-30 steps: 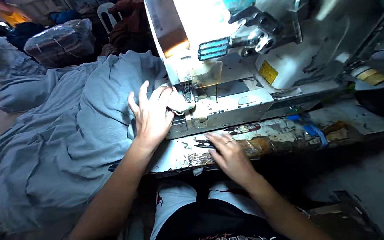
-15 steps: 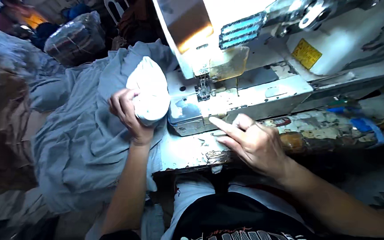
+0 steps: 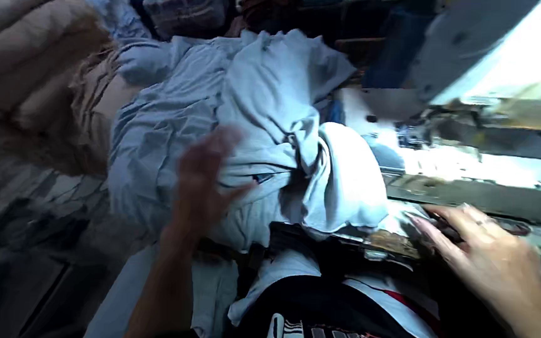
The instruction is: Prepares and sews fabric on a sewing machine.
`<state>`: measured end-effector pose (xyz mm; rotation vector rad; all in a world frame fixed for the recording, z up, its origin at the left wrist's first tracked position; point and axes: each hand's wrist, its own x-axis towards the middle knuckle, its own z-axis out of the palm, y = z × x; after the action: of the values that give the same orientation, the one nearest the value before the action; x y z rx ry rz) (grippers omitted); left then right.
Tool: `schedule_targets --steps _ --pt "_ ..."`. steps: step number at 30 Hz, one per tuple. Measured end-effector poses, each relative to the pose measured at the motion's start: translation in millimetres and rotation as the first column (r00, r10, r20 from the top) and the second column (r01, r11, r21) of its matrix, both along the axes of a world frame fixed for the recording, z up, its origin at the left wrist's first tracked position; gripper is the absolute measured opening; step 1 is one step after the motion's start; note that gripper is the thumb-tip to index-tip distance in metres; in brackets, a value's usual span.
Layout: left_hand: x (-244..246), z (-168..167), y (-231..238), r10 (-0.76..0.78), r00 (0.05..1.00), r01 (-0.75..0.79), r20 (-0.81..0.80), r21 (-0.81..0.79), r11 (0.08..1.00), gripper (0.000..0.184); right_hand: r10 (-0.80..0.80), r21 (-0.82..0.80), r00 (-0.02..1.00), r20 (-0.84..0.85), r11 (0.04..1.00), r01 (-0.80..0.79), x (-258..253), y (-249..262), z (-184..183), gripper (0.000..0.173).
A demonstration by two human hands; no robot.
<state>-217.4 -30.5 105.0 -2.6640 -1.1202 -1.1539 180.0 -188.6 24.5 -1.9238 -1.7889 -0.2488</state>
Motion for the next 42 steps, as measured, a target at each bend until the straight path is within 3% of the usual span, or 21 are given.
schedule_targets --steps 2,3,5,7,9,10,11,12,13,14,16,17,19,20,22,26,30,32,37,40,42 --pt "-62.6 -19.3 17.0 0.493 0.87 -0.488 0.02 -0.107 0.866 0.072 -0.025 -0.07 0.999 -0.035 0.997 0.022 9.5 -9.1 -19.8 0.059" --pt "-87.6 -31.2 31.1 0.628 0.778 -0.611 0.024 -0.205 0.765 0.066 -0.007 -0.032 0.998 -0.055 0.999 0.005 4.4 -9.6 -22.4 0.059" --pt "-120.1 -38.5 58.8 0.7 0.706 -0.63 0.108 -0.357 0.69 0.046 0.086 0.059 0.991 -0.103 0.995 -0.08 -25.2 0.6 -21.3 0.055" --pt "-140.4 -16.1 88.4 0.654 0.648 -0.506 0.391 -0.421 0.753 0.042 0.277 0.082 0.94 -0.198 0.96 -0.266 -68.7 25.5 -17.6 0.053" --pt "-132.1 33.3 105.4 0.442 0.593 -0.37 0.673 -0.26 0.892 0.038 0.551 0.077 0.783 -0.289 0.829 -0.555 -110.0 47.0 -9.0 0.048" --pt "-125.8 56.3 110.5 0.25 0.648 -0.275 0.719 -0.085 0.958 0.035 0.655 0.096 0.682 -0.325 0.741 -0.665 -126.1 55.2 0.5 0.042" --pt "-120.3 70.4 109.4 0.045 0.771 -0.147 0.635 0.109 0.983 0.032 0.71 0.139 0.585 -0.391 0.674 -0.725 -136.5 60.1 10.9 0.033" --pt "-114.1 75.2 99.6 -0.101 0.91 -0.002 0.402 0.249 0.969 0.031 0.71 0.207 0.5 -0.496 0.656 -0.726 -139.7 60.6 17.8 0.028" --pt "-97.6 73.5 78.6 -0.221 0.966 0.172 0.134 0.302 0.938 0.03 0.658 0.278 0.405 -0.635 0.683 -0.675 -136.4 58.6 19.7 0.03" --pt "-69.9 66.7 43.4 -0.335 0.941 0.336 -0.044 0.22 0.916 0.029 0.556 0.319 0.244 -0.795 0.725 -0.61 -128.6 56.7 18.2 0.039" --pt "-20.8 57.1 -23.6 -0.584 0.768 0.551 -0.262 -0.194 0.812 0.035 0.242 0.311 -0.196 -0.95 0.737 -0.6 -107.7 53.0 11.6 0.067" --pt "-11.3 48.5 -32.5 -0.698 0.677 0.615 -0.235 -0.34 0.711 0.036 0.098 0.303 -0.34 -0.935 0.721 -0.624 -102.2 49.1 6.3 0.079" --pt "-7.2 27.2 -33.3 -0.73 0.678 0.648 -0.08 -0.404 0.646 0.032 -0.056 0.308 -0.481 -0.875 0.703 -0.641 -101.5 37.1 -8.1 0.081" --pt "-3.0 19.8 -34.7 -0.69 0.723 0.634 -0.027 -0.372 0.678 0.028 -0.072 0.289 -0.476 -0.877 0.712 -0.64 -102.5 32.4 -13.3 0.071" --pt "13.5 14.9 -39.9 -0.581 0.814 0.561 0.022 -0.286 0.776 0.024 -0.049 0.171 -0.323 -0.945 0.768 -0.617 -103.5 28.7 -13.6 0.043" --pt "48.8 14.1 -39.5 -0.388 0.911 0.379 -0.141 -0.089 0.921 0.022 0.071 0.05 0.018 -0.997 0.839 -0.542 -100.9 24.2 -7.9 0.032" --pt "85.3 -23.0 -35.6 -0.503 0.764 0.476 -0.404 -0.174 0.862 0.018 0.222 0.148 0.115 -0.968 0.88 -0.452 -88.2 9.2 -12.1 0.02" --pt "105.4 -47.7 -30.1 -0.533 0.744 0.506 -0.404 -0.18 0.843 0.01 0.295 0.205 0.165 -0.941 0.887 -0.413 -79.1 1.5 -14.2 0.021" --pt "141.6 -22.7 -38.7 -0.551 0.737 0.55 -0.391 -0.125 0.826 0.014 0.358 0.285 0.213 -0.909 0.908 -0.308 -53.7 -23.9 -16.8 0.03" --pt "131.3 -26.7 -40.6 -0.501 0.648 0.471 -0.574 -0.215 0.855 0.008 0.361 0.31 0.405 -0.84 0.932 -0.188 -38.8 -33.7 -17.6 0.026" --pt "124.6 -43.0 -36.4 -0.484 0.637 0.434 -0.6 -0.239 0.868 0.003 0.293 0.31 0.628 -0.721 0.947 -0.086 -29.4 -33.1 -21.3 0.025"
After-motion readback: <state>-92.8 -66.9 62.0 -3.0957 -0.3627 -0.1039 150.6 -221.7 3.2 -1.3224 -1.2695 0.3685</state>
